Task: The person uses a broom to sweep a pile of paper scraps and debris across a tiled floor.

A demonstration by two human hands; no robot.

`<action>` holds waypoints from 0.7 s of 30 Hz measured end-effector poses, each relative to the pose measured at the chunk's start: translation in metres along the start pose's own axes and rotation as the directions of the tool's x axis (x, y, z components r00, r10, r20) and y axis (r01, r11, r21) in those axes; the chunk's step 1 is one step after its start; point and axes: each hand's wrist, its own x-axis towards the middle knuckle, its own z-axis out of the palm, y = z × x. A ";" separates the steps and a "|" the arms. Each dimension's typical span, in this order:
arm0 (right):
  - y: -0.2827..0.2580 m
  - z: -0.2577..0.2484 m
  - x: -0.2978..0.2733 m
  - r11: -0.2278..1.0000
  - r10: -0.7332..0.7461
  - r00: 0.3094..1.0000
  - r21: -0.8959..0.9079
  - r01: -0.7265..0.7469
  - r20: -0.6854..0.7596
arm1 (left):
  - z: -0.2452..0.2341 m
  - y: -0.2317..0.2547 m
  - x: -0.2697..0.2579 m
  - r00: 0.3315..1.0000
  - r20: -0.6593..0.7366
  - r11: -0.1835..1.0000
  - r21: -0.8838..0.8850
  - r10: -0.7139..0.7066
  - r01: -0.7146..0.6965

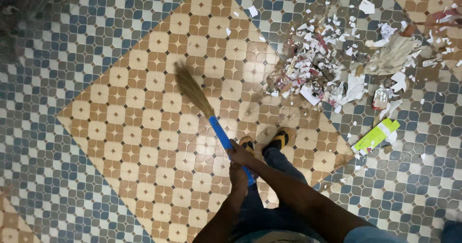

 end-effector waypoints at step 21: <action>-0.003 -0.345 -0.017 0.959 -0.277 0.735 -0.129 0.252 -0.619 | 0.283 -0.068 0.096 0.941 0.282 0.748 0.662 -0.185 -0.051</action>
